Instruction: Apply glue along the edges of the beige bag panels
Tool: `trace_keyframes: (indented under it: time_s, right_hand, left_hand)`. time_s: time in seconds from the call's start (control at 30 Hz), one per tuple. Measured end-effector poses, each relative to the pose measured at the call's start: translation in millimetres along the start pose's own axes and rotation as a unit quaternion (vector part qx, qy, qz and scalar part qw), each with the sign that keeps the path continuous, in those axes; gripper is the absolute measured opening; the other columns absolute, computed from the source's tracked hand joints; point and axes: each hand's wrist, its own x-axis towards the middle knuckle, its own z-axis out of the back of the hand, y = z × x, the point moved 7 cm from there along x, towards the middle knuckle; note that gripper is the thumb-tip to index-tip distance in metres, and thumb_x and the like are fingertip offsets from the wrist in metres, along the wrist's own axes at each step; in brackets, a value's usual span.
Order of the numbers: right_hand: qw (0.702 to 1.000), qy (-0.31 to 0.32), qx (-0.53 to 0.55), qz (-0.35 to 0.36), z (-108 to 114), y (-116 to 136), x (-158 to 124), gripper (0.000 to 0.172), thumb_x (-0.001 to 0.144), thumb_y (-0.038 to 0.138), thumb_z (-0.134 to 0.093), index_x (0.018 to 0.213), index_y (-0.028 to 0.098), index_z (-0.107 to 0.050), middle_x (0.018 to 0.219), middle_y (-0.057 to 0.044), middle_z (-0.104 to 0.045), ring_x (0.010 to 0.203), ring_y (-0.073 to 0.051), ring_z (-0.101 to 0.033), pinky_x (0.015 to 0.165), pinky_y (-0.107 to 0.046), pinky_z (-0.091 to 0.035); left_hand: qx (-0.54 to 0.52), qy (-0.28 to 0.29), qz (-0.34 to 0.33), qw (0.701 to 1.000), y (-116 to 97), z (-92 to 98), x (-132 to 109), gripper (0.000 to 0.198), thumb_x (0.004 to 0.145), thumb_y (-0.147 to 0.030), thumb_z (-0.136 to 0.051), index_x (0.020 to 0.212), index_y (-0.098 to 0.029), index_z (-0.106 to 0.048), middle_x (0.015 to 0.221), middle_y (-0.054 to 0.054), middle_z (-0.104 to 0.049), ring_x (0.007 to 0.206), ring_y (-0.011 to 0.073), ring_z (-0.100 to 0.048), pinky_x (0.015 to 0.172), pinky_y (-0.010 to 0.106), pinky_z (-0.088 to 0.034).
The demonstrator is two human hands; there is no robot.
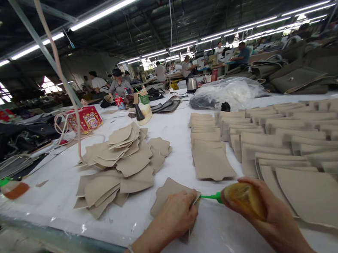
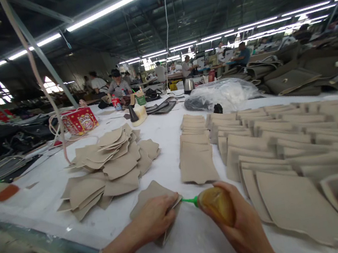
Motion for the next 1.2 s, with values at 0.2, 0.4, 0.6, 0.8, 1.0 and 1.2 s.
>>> trace_keyframes:
  time_s: [0.2, 0.4, 0.6, 0.8, 1.0, 1.2]
  right_hand:
    - [0.998, 0.012, 0.044, -0.036, 0.3, -5.2, 0.9, 0.043, 0.085, 0.051, -0.061, 0.118, 0.028, -0.046, 0.102, -0.003, -0.059, 0.084, -0.025, -0.060, 0.076, -0.038, -0.047]
    - [0.993, 0.031, 0.086, -0.076, -6.5, -0.3, -8.2, 0.044, 0.082, 0.052, -0.063, 0.115, 0.026, -0.048, 0.099, -0.002, -0.059, 0.082, -0.023, -0.059, 0.075, -0.034, -0.045]
    - [0.985, 0.023, 0.121, -0.117, -5.8, -2.3, -13.0, 0.048, 0.080, 0.054, -0.064, 0.115, 0.025, -0.047, 0.096, -0.001, -0.059, 0.083, -0.024, -0.058, 0.074, -0.034, -0.044]
    - [0.978, 0.070, 0.155, -0.125, -13.1, 7.0, -21.2, 0.044, 0.083, 0.051, -0.061, 0.116, 0.027, -0.045, 0.093, 0.001, -0.058, 0.078, -0.022, -0.057, 0.072, -0.032, -0.041]
    - [0.981, 0.040, 0.142, -0.123, -12.2, 8.6, -27.0, 0.043, 0.082, 0.050, -0.062, 0.114, 0.026, -0.047, 0.097, 0.000, -0.058, 0.081, -0.022, -0.057, 0.075, -0.032, -0.041]
    - [0.982, 0.027, 0.145, -0.121, -13.2, 9.6, -33.1, 0.043, 0.081, 0.050, -0.062, 0.114, 0.025, -0.048, 0.098, 0.000, -0.058, 0.084, -0.023, -0.058, 0.074, -0.031, -0.042]
  left_hand:
    - [-0.013, 0.013, 0.012, 1.000, 2.4, -2.3, -0.1, 0.041, 0.086, -0.018, -0.038, 0.124, -0.023, -0.052, 0.110, 0.007, -0.066, 0.100, 0.0238, -0.060, 0.088, 0.033, -0.045]
    - [-0.004, 0.015, 0.004, 1.000, 5.7, -4.4, 0.3, 0.043, 0.086, -0.018, -0.036, 0.126, -0.025, -0.050, 0.109, 0.006, -0.066, 0.098, 0.0239, -0.061, 0.086, 0.034, -0.046]
    - [0.006, 0.013, 0.010, 1.000, 5.8, -3.4, 0.5, 0.044, 0.087, -0.021, -0.036, 0.129, -0.025, -0.049, 0.106, 0.007, -0.066, 0.096, 0.0240, -0.061, 0.085, 0.035, -0.046]
    - [-0.004, 0.014, 0.009, 1.000, 6.5, -4.4, 0.3, 0.049, 0.086, -0.021, -0.036, 0.134, -0.022, -0.047, 0.113, 0.007, -0.065, 0.101, 0.0234, -0.060, 0.089, 0.034, -0.045]
    - [-0.029, 0.004, 0.006, 1.000, 6.5, -3.4, -0.6, 0.045, 0.088, -0.022, -0.035, 0.131, -0.022, -0.049, 0.119, 0.006, -0.063, 0.106, 0.0232, -0.059, 0.093, 0.035, -0.044]
    - [-0.032, 0.006, 0.007, 0.999, 5.8, -2.1, -2.1, 0.044, 0.089, -0.021, -0.035, 0.132, -0.020, -0.048, 0.121, 0.008, -0.062, 0.108, 0.0227, -0.058, 0.095, 0.035, -0.043]
